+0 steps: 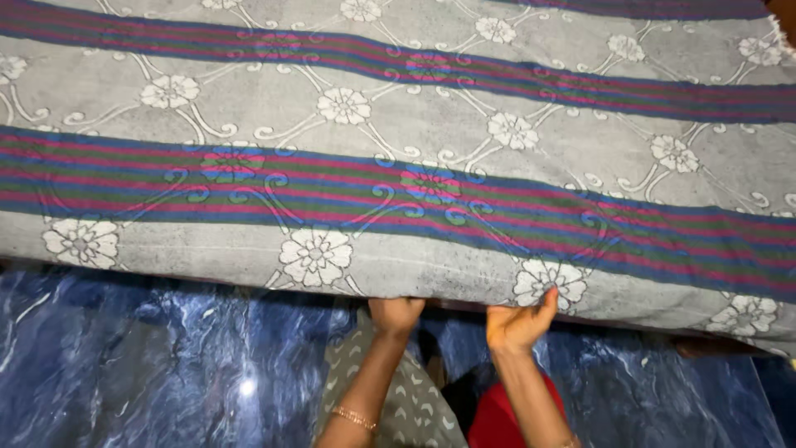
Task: The person spreads a patterned bedsheet over a wooden bed frame, smoothing it with both hands. Then the person picks up a yellow cloth and wipes the surface of a second adjacent bed with a different patterned sheet.
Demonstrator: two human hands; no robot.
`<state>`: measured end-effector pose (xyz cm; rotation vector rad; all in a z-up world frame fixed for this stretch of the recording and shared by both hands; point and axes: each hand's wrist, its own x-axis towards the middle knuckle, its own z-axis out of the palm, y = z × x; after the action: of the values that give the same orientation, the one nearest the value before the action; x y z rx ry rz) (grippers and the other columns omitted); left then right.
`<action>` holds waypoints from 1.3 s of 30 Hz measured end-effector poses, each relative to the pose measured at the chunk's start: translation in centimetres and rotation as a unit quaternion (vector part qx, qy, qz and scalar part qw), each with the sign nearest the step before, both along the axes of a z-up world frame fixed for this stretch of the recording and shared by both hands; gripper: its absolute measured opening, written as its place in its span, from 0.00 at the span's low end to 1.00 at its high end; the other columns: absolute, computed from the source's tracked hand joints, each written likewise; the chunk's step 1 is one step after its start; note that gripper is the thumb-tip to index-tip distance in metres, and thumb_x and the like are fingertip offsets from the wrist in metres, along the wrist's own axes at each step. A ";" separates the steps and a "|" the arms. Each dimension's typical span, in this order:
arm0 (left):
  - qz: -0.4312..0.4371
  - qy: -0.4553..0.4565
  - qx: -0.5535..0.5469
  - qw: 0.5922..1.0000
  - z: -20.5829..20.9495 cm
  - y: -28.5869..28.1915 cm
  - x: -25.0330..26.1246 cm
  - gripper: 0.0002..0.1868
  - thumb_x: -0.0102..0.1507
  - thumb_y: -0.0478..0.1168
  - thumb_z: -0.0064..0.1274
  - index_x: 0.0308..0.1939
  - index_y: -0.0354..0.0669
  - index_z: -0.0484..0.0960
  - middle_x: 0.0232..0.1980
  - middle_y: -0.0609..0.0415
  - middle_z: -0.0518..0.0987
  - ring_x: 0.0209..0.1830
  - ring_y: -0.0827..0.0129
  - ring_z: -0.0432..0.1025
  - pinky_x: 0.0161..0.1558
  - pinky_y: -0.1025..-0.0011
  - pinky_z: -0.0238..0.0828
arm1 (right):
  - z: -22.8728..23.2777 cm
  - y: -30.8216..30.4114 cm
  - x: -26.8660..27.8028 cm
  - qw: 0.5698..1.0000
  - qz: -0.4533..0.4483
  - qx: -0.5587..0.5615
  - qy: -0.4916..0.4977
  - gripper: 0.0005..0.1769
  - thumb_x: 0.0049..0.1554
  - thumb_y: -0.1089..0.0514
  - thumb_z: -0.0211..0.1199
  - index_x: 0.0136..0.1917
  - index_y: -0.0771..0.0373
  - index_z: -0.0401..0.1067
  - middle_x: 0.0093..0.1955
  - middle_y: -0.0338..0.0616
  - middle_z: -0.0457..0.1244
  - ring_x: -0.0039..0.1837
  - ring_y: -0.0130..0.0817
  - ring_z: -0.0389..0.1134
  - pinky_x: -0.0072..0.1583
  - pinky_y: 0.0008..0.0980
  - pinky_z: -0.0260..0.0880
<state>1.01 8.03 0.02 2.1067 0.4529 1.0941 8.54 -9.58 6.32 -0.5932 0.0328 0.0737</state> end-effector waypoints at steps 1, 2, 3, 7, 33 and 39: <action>0.020 -0.009 -0.005 1.000 0.0 0.0 0.1 0.23 0.52 0.48 0.67 0.48 0.43 0.88 0.52 0.41 0.84 0.55 0.41 0.75 0.58 0.49 0.70 | -0.2 0.1 0.4 1.000 -0.013 0.000 0.004 0.41 0.57 0.31 0.52 0.78 0.49 0.57 0.79 0.36 0.56 0.78 0.43 0.57 0.75 0.59 0.53; 0.040 -0.017 -0.010 0.999 -0.2 -0.1 0.5 0.24 0.51 0.49 0.68 0.47 0.41 0.87 0.51 0.39 0.84 0.54 0.40 0.75 0.56 0.49 0.71 | -0.4 0.1 0.8 1.000 -0.025 0.008 0.009 0.41 0.57 0.31 0.52 0.78 0.51 0.58 0.79 0.36 0.56 0.78 0.42 0.57 0.76 0.56 0.54; 0.060 -0.026 -0.012 0.998 -0.3 -0.3 0.8 0.25 0.50 0.49 0.68 0.47 0.39 0.87 0.51 0.38 0.83 0.53 0.39 0.74 0.54 0.48 0.71 | -0.5 0.3 1.2 0.999 -0.037 0.019 0.014 0.41 0.58 0.32 0.53 0.78 0.52 0.59 0.78 0.37 0.57 0.79 0.41 0.57 0.77 0.53 0.54; -0.008 -0.031 -0.277 0.960 -1.7 -2.1 0.7 0.23 0.54 0.47 0.64 0.50 0.42 0.83 0.48 0.42 0.83 0.48 0.46 0.77 0.49 0.53 0.74 | -1.2 0.3 1.7 0.999 -0.044 0.031 -0.001 0.40 0.58 0.33 0.53 0.76 0.54 0.62 0.77 0.37 0.59 0.78 0.40 0.58 0.78 0.48 0.55; -0.318 0.287 -0.262 0.865 5.4 0.0 -8.5 0.26 0.60 0.59 0.54 0.48 0.45 0.89 0.46 0.49 0.90 0.49 0.58 0.84 0.55 0.59 0.84 | 8.2 -2.0 -0.1 0.257 -0.059 -0.853 -0.450 0.54 0.28 0.48 0.76 0.70 0.45 0.68 0.74 0.45 0.61 0.74 0.50 0.60 0.69 0.66 0.44; -0.174 0.123 0.276 0.937 10.5 4.9 -3.7 0.39 0.54 0.54 0.59 0.68 0.49 0.72 0.72 0.42 0.66 0.73 0.37 0.54 0.67 0.30 0.37 | 6.9 -2.8 2.6 0.209 -0.169 -0.823 -0.501 0.32 0.51 0.56 0.70 0.70 0.44 0.70 0.75 0.36 0.60 0.76 0.43 0.61 0.76 0.60 0.47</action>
<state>-2.68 12.89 10.53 2.7002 -0.1444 0.8088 11.15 -12.42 13.20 -2.7563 -1.2664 -1.0027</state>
